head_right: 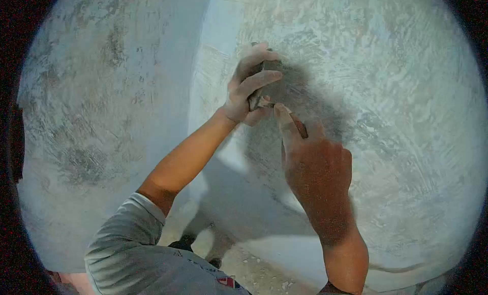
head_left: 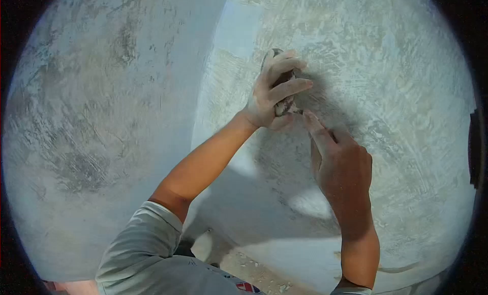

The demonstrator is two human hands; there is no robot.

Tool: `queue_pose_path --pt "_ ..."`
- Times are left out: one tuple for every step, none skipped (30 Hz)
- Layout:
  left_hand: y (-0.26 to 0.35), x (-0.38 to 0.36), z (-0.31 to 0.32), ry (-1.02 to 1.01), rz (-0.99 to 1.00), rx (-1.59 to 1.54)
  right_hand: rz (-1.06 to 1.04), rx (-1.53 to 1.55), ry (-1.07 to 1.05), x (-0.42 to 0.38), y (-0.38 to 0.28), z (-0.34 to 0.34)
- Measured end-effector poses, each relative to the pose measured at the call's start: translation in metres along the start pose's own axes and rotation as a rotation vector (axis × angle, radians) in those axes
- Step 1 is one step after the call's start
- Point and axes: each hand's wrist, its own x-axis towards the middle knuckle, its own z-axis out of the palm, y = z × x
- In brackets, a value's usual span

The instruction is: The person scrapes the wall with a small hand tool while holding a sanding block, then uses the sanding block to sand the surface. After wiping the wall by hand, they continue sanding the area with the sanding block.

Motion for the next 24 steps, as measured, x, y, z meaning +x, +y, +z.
queue_pose_path --pt "-0.004 0.000 -0.005 0.006 -0.009 0.018 -0.003 0.015 -0.001 0.006 -0.003 0.002" --pt "-0.008 -0.002 -0.011 0.010 -0.018 0.035 -0.004 0.031 -0.003 0.014 -0.008 0.005" --pt "-0.015 -0.004 -0.017 0.016 -0.025 0.051 -0.005 0.045 -0.004 0.022 -0.013 0.007" --pt "-0.025 -0.004 -0.022 0.033 0.009 0.078 -0.002 0.028 -0.004 0.028 -0.020 0.005" --pt "-0.032 -0.007 -0.026 0.050 0.013 0.037 0.000 0.010 -0.004 0.033 -0.028 0.001" --pt "-0.033 -0.005 -0.031 0.071 0.016 -0.001 -0.002 -0.010 -0.005 0.040 -0.035 -0.001" --pt "-0.035 -0.003 -0.037 0.094 0.014 -0.039 -0.001 -0.002 -0.018 0.052 -0.041 0.000" --pt "-0.045 -0.005 -0.046 0.099 0.026 -0.033 0.003 0.010 -0.039 0.061 -0.047 0.002" --pt "-0.053 -0.007 -0.053 0.093 0.017 -0.021 0.013 0.025 -0.059 0.069 -0.054 0.005" --pt "-0.062 -0.007 -0.059 0.088 0.015 -0.013 0.008 0.028 -0.056 0.075 -0.059 0.008" --pt "-0.069 -0.005 -0.064 0.088 0.021 -0.002 0.000 0.026 -0.044 0.082 -0.064 0.010" --pt "-0.073 -0.006 -0.071 0.086 0.029 0.039 -0.008 0.023 -0.033 0.088 -0.068 0.011" --pt "-0.076 -0.009 -0.077 0.075 -0.018 0.024 -0.013 0.022 -0.039 0.094 -0.072 0.018" --pt "-0.082 -0.011 -0.083 0.060 -0.064 0.006 -0.013 0.023 -0.045 0.101 -0.076 0.030" --pt "-0.090 -0.010 -0.093 0.001 -0.011 0.123 -0.008 0.023 -0.046 0.108 -0.080 0.037" --pt "-0.098 -0.008 -0.103 -0.051 0.049 0.237 -0.012 0.029 -0.067 0.113 -0.083 0.038" --pt "-0.100 -0.008 -0.108 -0.038 0.046 0.184 -0.023 0.030 -0.085 0.119 -0.086 0.036" --pt "-0.101 -0.007 -0.110 -0.022 0.044 0.137 -0.040 0.031 -0.099 0.123 -0.089 0.034" --pt "-0.098 -0.007 -0.112 -0.009 0.037 0.095 -0.036 0.025 -0.087 0.121 -0.092 0.032" --pt "-0.097 -0.008 -0.113 -0.014 0.041 0.066 -0.029 0.029 -0.081 0.116 -0.097 0.032" --pt "-0.095 -0.008 -0.112 -0.037 0.019 0.051 -0.021 0.032 -0.069 0.112 -0.099 0.033" --pt "-0.093 -0.009 -0.110 -0.056 -0.006 0.038 -0.053 0.039 -0.045 0.111 -0.093 0.035" --pt "-0.091 -0.010 -0.107 -0.071 -0.024 0.028 -0.028 0.053 -0.087 0.104 -0.087 0.029" --pt "-0.083 -0.008 -0.100 -0.057 -0.032 0.046 -0.008 0.066 -0.129 0.098 -0.082 0.023"
